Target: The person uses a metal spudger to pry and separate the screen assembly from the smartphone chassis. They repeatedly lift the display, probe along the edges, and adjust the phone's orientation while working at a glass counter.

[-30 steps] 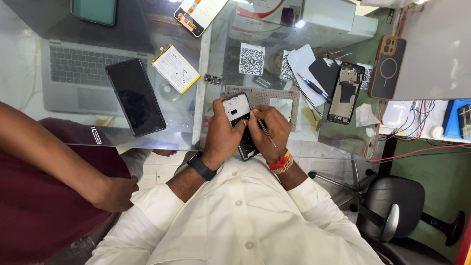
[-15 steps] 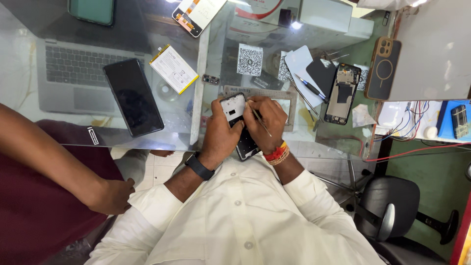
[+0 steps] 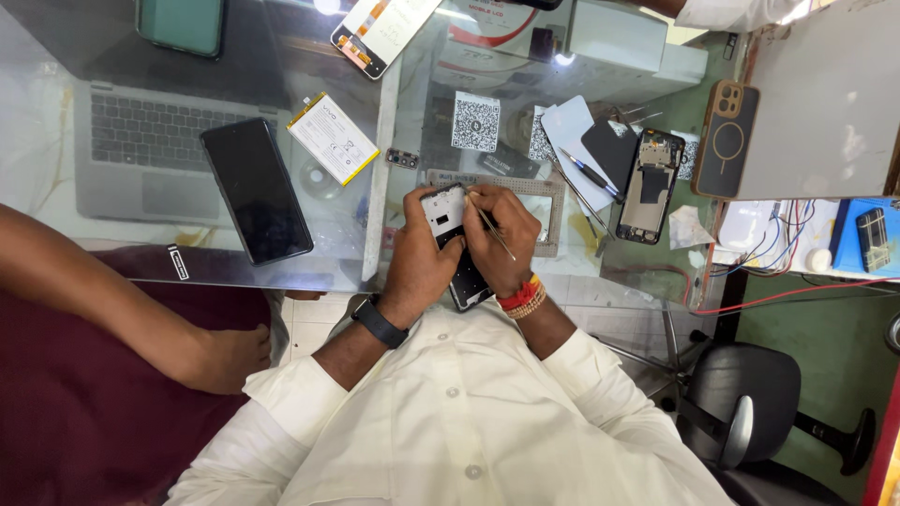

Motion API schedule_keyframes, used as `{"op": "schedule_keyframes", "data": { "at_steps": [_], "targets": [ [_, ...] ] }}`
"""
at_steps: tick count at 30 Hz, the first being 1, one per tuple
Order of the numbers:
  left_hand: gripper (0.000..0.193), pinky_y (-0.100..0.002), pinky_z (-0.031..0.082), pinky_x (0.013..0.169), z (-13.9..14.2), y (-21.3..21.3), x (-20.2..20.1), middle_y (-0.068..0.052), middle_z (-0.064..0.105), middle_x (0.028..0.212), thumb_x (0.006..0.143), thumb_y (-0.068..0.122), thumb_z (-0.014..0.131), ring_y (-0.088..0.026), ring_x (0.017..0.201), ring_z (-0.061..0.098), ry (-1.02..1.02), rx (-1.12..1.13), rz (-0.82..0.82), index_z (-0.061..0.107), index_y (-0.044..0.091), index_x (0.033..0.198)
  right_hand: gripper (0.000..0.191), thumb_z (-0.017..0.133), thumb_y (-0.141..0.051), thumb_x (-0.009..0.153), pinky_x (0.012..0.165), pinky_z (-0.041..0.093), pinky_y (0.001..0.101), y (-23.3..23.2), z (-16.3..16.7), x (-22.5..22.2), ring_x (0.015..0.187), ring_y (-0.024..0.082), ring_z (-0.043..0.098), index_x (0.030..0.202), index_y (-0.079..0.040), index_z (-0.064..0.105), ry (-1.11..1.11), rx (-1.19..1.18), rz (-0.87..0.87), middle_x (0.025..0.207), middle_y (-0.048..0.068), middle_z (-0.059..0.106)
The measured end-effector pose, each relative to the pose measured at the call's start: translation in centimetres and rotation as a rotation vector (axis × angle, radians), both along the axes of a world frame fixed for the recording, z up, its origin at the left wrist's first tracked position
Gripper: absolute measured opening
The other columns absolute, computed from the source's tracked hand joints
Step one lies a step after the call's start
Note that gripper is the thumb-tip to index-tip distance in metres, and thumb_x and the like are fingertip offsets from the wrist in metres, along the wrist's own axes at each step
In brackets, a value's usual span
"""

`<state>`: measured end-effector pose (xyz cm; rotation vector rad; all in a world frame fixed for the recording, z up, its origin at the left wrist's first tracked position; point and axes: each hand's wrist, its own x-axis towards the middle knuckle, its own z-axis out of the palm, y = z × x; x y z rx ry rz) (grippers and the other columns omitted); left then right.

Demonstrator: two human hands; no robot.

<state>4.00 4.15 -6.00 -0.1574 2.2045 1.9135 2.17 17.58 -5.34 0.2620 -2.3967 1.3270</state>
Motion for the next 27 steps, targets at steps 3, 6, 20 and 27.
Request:
{"op": "schedule_keyframes", "data": {
  "at_steps": [3,6,20,27],
  "targets": [
    [0.067,-0.041,0.061,0.085,0.0,0.1,0.0,-0.022,0.07,0.114,0.085,-0.002,0.07,-0.033,0.106,0.074,-0.004,-0.003,0.01,0.032,0.005,0.14,0.008,0.074,0.004,0.091,0.075,0.059,0.0311,0.2,0.2,0.4,0.086,0.024,0.076,0.094,0.004,0.067,-0.004,0.008,-0.003,0.102,0.017,0.075],
    [0.069,-0.041,0.061,0.085,0.0,0.1,0.1,-0.022,0.07,0.114,0.085,-0.002,0.07,-0.034,0.106,0.074,0.004,-0.004,0.021,0.031,0.005,0.141,0.009,0.075,0.003,0.09,0.074,0.059,0.0317,0.5,0.6,0.7,0.085,0.024,0.075,0.092,0.002,0.067,0.009,0.067,-0.015,0.1,0.014,0.075],
    [0.065,-0.042,0.061,0.084,-0.2,0.1,0.1,-0.022,0.071,0.112,0.085,-0.001,0.07,-0.034,0.104,0.075,0.035,-0.029,0.018,0.034,0.005,0.138,0.01,0.076,0.002,0.089,0.077,0.056,0.0349,0.8,0.6,0.5,0.086,0.028,0.073,0.092,0.001,0.067,0.051,0.16,0.018,0.1,0.014,0.075],
    [0.065,-0.042,0.061,0.083,0.0,0.1,0.0,-0.022,0.072,0.111,0.083,-0.001,0.071,-0.035,0.103,0.075,0.016,-0.026,0.014,0.034,0.004,0.137,0.007,0.074,0.004,0.092,0.078,0.059,0.0283,0.2,-0.4,-0.1,0.089,0.019,0.075,0.095,0.004,0.068,-0.076,-0.105,-0.038,0.101,0.014,0.075]
  ]
}}
